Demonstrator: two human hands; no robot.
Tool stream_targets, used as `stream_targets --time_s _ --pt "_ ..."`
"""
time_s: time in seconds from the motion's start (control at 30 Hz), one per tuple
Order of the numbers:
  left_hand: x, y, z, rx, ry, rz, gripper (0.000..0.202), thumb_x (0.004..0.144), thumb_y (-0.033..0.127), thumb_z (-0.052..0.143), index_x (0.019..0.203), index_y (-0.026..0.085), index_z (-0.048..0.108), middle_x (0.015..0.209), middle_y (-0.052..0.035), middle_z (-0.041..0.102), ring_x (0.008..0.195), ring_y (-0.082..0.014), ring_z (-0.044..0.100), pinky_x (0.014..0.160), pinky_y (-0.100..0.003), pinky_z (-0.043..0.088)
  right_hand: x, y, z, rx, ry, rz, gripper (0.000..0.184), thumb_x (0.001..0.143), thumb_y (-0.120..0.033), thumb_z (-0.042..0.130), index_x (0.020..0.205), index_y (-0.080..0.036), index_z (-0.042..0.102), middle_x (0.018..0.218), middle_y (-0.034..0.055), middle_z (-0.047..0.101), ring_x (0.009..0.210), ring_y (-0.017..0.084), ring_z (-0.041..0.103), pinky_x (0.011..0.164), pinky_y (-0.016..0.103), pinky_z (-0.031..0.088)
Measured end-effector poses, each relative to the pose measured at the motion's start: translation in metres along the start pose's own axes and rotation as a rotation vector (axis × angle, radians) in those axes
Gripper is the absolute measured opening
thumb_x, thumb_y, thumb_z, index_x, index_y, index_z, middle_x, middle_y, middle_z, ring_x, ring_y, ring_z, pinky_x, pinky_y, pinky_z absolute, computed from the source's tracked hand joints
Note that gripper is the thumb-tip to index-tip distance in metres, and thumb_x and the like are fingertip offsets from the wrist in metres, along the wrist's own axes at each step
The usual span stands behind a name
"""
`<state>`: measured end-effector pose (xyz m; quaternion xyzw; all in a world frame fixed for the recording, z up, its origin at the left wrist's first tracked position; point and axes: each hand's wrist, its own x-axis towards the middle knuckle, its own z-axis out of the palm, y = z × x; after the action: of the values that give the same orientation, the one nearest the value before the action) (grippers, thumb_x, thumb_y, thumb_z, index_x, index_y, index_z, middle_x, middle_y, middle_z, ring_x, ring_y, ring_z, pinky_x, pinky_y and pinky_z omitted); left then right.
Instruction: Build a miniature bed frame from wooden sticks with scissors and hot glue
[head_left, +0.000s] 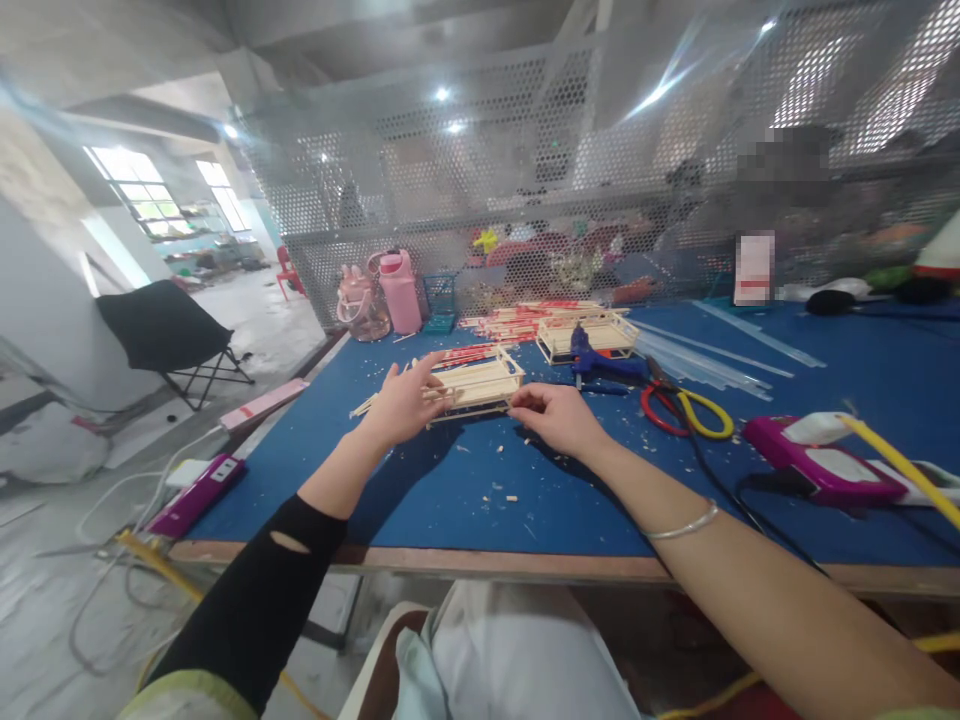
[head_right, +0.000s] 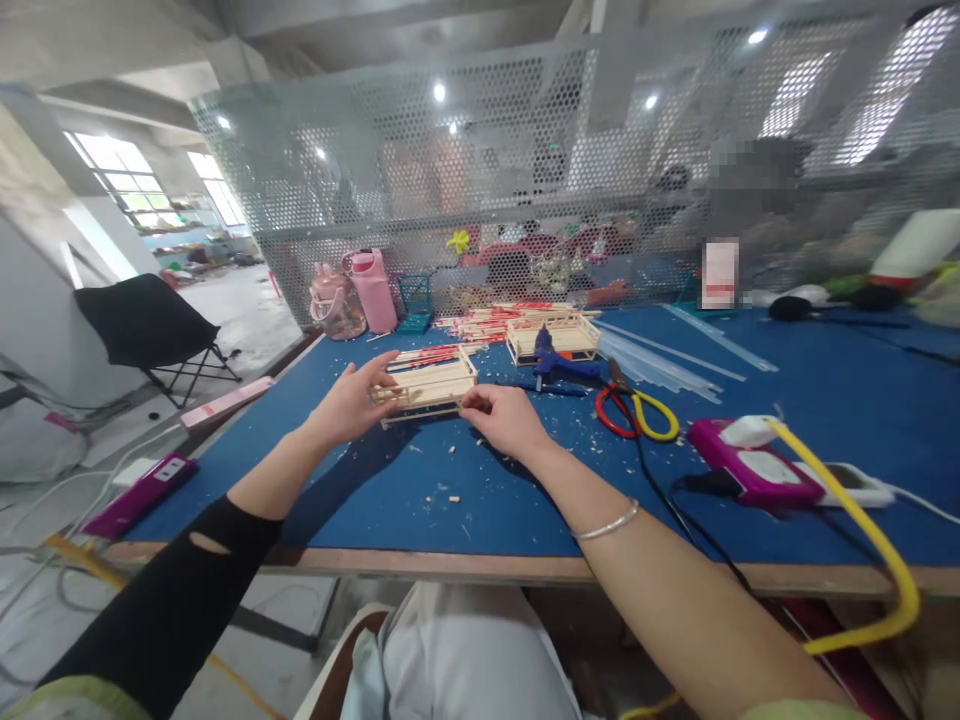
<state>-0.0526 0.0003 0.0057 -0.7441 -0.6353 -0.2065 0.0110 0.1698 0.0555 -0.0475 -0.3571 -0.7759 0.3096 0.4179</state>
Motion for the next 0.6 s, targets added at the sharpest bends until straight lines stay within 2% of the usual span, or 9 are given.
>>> stream_targets --time_s 0.13,0.23,0.37,0.6 --pt "0.0067 0.0004 -0.0081 -0.045 -0.045 -0.010 0.064 0.076 0.024 0.062 0.135 0.019 0.040 0.095 -0.0053 0.072 0.098 -0.0205 0.064 0.099 -0.042 0.039 -0.0002 -0.0012 -0.0007 0.001 -0.018 0.005 0.006 0.066 -0.024 0.060 0.067 -0.019 0.064 0.062 -0.0007 0.066 0.056 0.013 0.057 0.057 0.024 0.043" --pt "0.0070 -0.0013 -0.0068 -0.015 -0.044 0.026 0.061 0.075 0.021 0.059 0.134 0.020 0.043 0.093 -0.0034 0.073 0.094 -0.0197 0.066 0.090 -0.035 0.046 -0.0002 -0.0011 -0.0014 0.003 -0.026 0.011 0.005 0.066 -0.023 0.061 0.066 -0.019 0.064 0.063 -0.0008 0.066 0.057 0.013 0.058 0.058 0.024 0.044" --pt "0.0063 -0.0017 -0.0042 0.016 -0.026 0.052 0.060 0.076 0.021 0.057 0.134 0.020 0.043 0.092 -0.0037 0.073 0.090 -0.0201 0.067 0.084 -0.033 0.048 0.0001 -0.0017 -0.0021 0.001 -0.039 0.013 0.004 0.066 -0.023 0.062 0.066 -0.019 0.063 0.065 -0.0004 0.067 0.058 0.013 0.059 0.058 0.024 0.044" --pt "0.0063 0.0003 -0.0051 0.060 -0.012 0.056 0.056 0.078 0.023 0.054 0.133 0.020 0.046 0.094 -0.0045 0.073 0.093 -0.0217 0.066 0.086 -0.034 0.047 0.0000 -0.0025 -0.0023 -0.013 -0.057 0.023 0.003 0.067 -0.021 0.062 0.066 -0.019 0.063 0.064 -0.0012 0.066 0.058 0.012 0.058 0.059 0.023 0.043"
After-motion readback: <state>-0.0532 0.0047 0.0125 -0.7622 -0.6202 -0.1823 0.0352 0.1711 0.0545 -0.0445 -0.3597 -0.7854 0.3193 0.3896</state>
